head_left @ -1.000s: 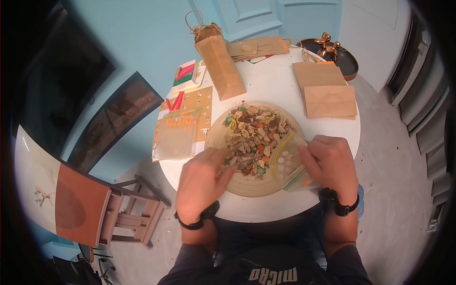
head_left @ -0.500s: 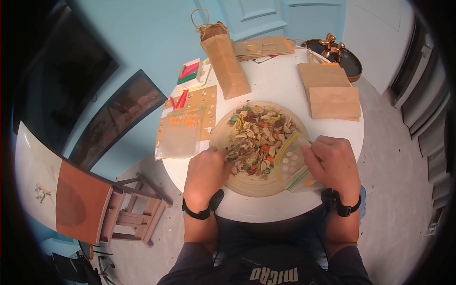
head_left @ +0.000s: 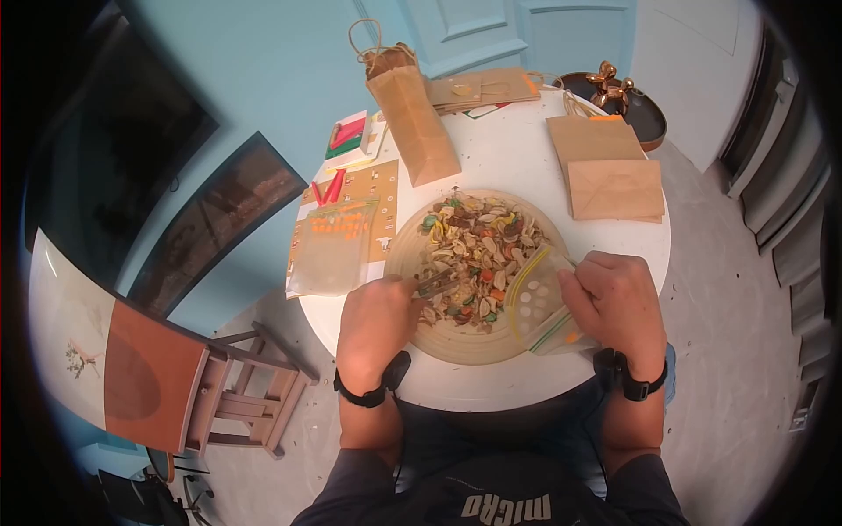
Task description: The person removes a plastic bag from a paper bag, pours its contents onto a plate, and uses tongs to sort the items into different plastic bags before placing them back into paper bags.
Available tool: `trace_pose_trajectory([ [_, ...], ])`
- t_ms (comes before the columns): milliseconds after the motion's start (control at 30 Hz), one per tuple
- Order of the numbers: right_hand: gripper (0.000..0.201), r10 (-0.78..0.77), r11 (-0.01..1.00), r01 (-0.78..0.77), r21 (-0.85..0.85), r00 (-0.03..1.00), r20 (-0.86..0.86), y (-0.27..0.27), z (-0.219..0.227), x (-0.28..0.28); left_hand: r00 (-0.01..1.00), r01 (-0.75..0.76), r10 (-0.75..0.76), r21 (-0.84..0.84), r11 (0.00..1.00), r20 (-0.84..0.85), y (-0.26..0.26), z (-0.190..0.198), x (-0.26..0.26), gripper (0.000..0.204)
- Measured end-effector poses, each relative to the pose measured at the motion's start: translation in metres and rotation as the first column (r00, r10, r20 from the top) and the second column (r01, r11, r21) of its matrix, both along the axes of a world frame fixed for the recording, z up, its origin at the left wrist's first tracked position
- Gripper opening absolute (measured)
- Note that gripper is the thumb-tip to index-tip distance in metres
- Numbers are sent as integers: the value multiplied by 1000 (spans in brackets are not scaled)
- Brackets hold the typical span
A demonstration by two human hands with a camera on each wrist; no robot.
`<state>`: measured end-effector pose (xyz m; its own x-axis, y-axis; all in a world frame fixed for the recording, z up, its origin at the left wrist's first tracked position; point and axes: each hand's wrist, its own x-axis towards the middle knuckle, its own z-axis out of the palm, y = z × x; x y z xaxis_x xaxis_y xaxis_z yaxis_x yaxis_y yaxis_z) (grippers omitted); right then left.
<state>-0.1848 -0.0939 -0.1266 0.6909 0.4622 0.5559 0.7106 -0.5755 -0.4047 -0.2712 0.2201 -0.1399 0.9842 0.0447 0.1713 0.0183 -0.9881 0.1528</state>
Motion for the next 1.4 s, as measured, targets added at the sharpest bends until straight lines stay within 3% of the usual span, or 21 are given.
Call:
trace_pose_trajectory([
  [300,36,9,1000,-9,14,1000,9,-2,-1,0,999,4,-3,2,1000,-40,-1,6,-1,14],
  [500,37,2,1000,-2,13,1000,14,-5,-2,0,1000,14,-9,-158,987,30,-8,11,-1,22],
  [600,37,3,1000,-3,11,1000,13,-5,-3,0,996,26,-37,-128,991,-85,-11,6,1,26],
  [800,36,2,1000,-2,9,1000,19,-7,-2,0,998,16,-18,-22,1000,-66,-14,0,3,22],
  [1100,35,-1,1000,1,9,1000,8,-8,-1,-1,999,38,-38,-6,999,-37,-8,-2,2,16],
  [1300,34,26,999,-27,18,999,19,-7,-3,2,993,69,-49,-184,980,111,-21,24,-5,20],
  [1400,34,30,1000,-30,6,999,9,-6,-2,2,970,217,-162,-340,915,183,-36,27,-8,27],
])
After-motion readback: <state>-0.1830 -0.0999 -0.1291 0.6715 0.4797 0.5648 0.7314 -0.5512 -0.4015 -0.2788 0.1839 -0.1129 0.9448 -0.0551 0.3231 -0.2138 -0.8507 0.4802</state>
